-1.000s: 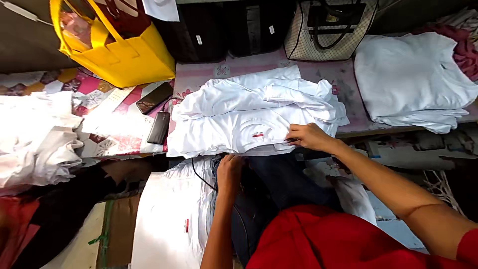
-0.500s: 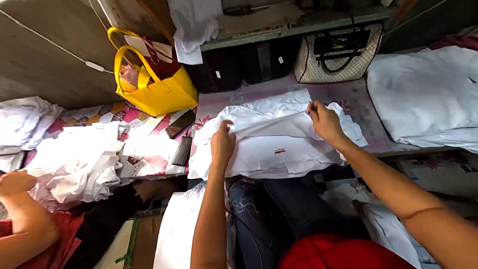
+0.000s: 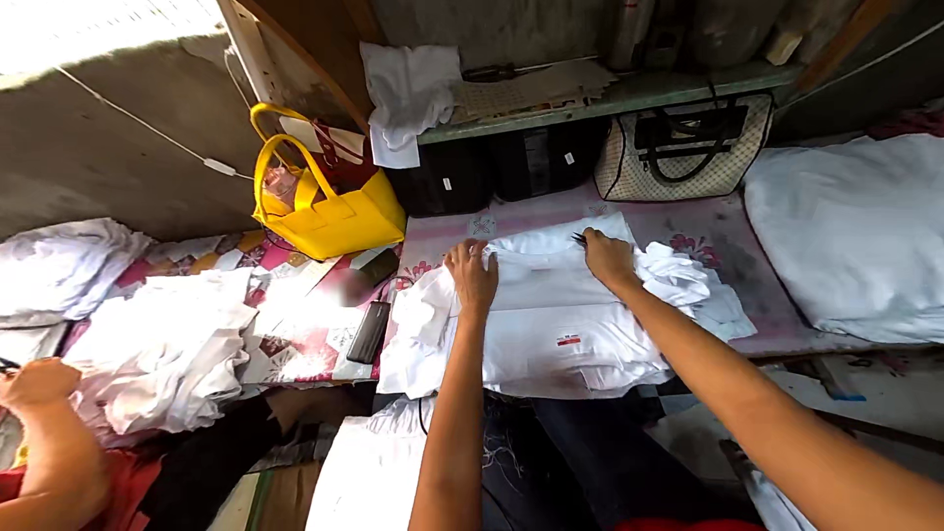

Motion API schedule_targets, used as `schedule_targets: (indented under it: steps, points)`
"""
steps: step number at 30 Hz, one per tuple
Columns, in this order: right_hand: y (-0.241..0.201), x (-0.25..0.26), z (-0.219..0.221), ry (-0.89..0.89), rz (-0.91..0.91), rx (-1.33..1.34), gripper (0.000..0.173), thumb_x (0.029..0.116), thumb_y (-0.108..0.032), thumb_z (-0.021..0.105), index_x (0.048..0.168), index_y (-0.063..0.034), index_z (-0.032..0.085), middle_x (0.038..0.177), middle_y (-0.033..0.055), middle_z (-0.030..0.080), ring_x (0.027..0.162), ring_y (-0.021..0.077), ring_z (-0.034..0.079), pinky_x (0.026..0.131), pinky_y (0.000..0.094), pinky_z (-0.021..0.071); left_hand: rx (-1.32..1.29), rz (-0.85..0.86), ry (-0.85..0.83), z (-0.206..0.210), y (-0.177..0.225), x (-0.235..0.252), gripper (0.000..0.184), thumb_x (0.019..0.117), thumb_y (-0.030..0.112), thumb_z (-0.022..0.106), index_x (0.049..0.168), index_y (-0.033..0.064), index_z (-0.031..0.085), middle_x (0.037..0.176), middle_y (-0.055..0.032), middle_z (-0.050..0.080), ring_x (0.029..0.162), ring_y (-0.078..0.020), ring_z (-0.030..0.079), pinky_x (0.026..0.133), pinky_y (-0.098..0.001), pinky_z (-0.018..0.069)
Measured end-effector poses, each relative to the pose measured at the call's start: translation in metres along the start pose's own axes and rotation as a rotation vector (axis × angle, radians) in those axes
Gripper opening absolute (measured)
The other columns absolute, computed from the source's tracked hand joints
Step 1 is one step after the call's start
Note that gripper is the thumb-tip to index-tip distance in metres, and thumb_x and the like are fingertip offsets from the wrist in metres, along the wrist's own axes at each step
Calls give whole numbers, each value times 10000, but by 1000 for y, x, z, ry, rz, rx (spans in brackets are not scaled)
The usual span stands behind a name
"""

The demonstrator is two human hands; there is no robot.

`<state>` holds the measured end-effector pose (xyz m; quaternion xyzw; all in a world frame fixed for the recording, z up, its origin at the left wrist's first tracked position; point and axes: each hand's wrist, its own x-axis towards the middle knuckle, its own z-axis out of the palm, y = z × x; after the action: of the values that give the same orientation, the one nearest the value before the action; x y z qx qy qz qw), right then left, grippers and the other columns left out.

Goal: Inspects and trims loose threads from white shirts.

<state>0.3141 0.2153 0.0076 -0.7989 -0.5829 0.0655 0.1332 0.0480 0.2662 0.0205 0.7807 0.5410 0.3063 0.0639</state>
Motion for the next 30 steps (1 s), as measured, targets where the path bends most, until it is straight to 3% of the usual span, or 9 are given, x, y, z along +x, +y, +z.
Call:
schedule_targets:
  steps: [2, 5, 10, 14, 17, 20, 22, 24, 30]
  points:
    - [2, 0, 1, 18, -17, 34, 256, 1050, -191, 532, 1198, -11, 637, 1086, 254, 695, 904, 491, 686, 717, 659, 514, -15, -53, -205, 2, 8, 12, 499, 942, 274, 729, 1366, 33, 627, 1351, -242, 610, 1331, -444, 505, 1132, -695, 288]
    - [14, -2, -1, 74, -153, 230, 347, 1030, -325, 623, 1206, -31, 680, 1098, 224, 711, 937, 446, 698, 769, 661, 516, -69, -12, -184, -1, 7, 12, 214, 952, 113, 695, 1129, 2, 738, 1166, -251, 667, 1191, -455, 575, 1035, -659, 393]
    - [26, -13, -5, 178, -314, 484, 209, 975, -160, 688, 1096, -3, 756, 1015, 195, 716, 910, 358, 705, 821, 586, 548, -233, 226, -203, -19, -15, -36, 151, 954, 75, 635, 981, 10, 770, 1183, -182, 696, 1197, -377, 609, 1072, -580, 428]
    - [-4, -11, -26, 265, -352, 554, 154, 969, -86, 676, 1025, 33, 754, 982, 209, 706, 868, 357, 694, 802, 566, 551, -229, 303, -336, -41, -3, -51, 224, 902, 165, 606, 949, 2, 751, 996, -153, 748, 1046, -343, 691, 1031, -547, 464]
    - [-49, -1, -26, 98, -395, 601, 170, 983, -143, 677, 1036, 2, 750, 1018, 182, 717, 909, 332, 696, 830, 564, 556, -255, 148, -265, -32, 16, -23, 224, 956, 108, 592, 995, -52, 744, 981, -205, 734, 955, -349, 716, 883, -542, 558]
    - [-87, 21, 0, -242, -269, 471, 232, 969, -221, 697, 1094, -33, 751, 1102, 200, 701, 1039, 390, 668, 871, 632, 519, -191, -57, -364, -4, 25, 13, 224, 999, 51, 572, 1130, -52, 721, 1153, -235, 697, 1121, -371, 669, 1017, -536, 517]
    - [-96, 32, 16, -366, -187, 491, 233, 1003, -211, 638, 1058, -8, 738, 1049, 223, 704, 1007, 395, 668, 864, 627, 507, -182, -138, -352, 12, 25, 19, 218, 986, 42, 595, 1140, -50, 719, 1172, -238, 687, 1140, -377, 659, 1032, -530, 509]
    - [-97, 36, 16, -407, -129, 630, 225, 1011, -170, 629, 1052, 27, 728, 990, 214, 697, 931, 337, 657, 860, 552, 511, -238, -180, -277, 16, 27, 15, 221, 971, 51, 625, 1141, -53, 720, 1171, -238, 688, 1122, -369, 665, 1023, -512, 514]
    - [-90, 20, 10, -541, 63, 1052, 120, 998, -90, 626, 1060, 3, 671, 720, -27, 500, 541, 28, 364, 515, 209, 328, -345, -69, 0, 34, 29, -19, 201, 971, 57, 635, 1076, -63, 755, 1108, -224, 735, 1045, -334, 723, 980, -461, 558]
